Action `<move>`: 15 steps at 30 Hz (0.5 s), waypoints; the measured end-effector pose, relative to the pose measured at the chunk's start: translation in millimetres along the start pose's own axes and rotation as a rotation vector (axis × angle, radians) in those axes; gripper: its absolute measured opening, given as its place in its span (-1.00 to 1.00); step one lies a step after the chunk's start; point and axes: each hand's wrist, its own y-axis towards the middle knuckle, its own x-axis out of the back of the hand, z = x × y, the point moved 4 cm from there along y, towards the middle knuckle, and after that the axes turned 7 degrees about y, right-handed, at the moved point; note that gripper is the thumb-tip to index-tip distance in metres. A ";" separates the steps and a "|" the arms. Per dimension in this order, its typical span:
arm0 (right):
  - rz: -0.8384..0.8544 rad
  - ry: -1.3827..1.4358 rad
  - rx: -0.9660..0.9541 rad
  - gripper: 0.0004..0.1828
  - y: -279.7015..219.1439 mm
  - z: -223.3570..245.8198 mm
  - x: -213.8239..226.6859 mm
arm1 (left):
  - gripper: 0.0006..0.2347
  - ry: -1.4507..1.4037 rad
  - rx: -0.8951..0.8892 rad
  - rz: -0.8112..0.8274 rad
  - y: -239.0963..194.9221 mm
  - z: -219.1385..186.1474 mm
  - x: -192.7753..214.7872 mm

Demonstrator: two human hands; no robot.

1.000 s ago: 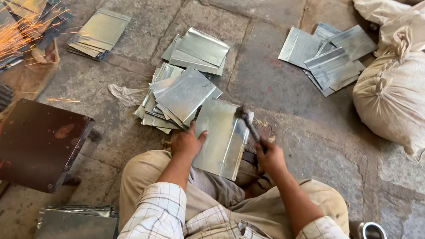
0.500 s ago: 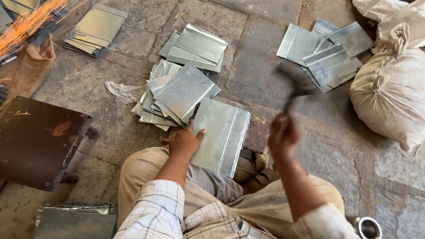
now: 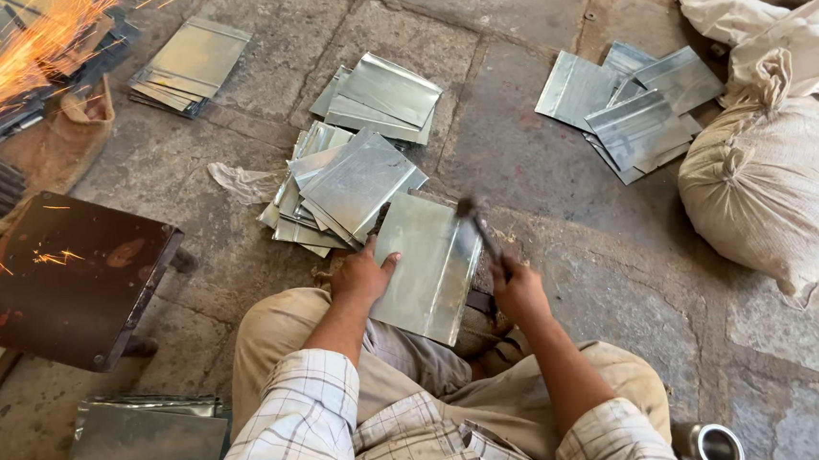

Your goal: The person picks up metal sheets from a pile and strikes them with a hammer to flatten or shape them.

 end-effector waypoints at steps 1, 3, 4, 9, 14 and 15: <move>0.032 -0.088 -0.142 -0.58 0.8 -2.4 0.0 | -0.29 -0.021 0.007 -0.023 0.2 1.0 2.0; 0.019 -0.132 -0.293 -0.54 4.1 -4.6 12.3 | -0.27 -0.061 0.022 -0.067 -0.4 0.5 3.0; -0.025 -0.088 -0.304 -0.53 6.6 -4.6 22.4 | -0.28 -0.096 0.037 -0.075 1.7 -1.4 2.9; -0.247 0.084 0.049 -0.55 -4.4 0.7 39.0 | -0.30 -0.164 0.036 -0.131 8.0 -0.2 5.7; -0.146 0.139 0.013 -0.65 -27.5 -19.4 14.2 | -0.32 -0.186 0.030 -0.109 9.7 -2.5 -0.1; -0.067 0.047 -0.014 -0.65 -30.0 -20.5 8.7 | -0.32 -0.186 0.014 -0.128 9.9 -2.4 0.7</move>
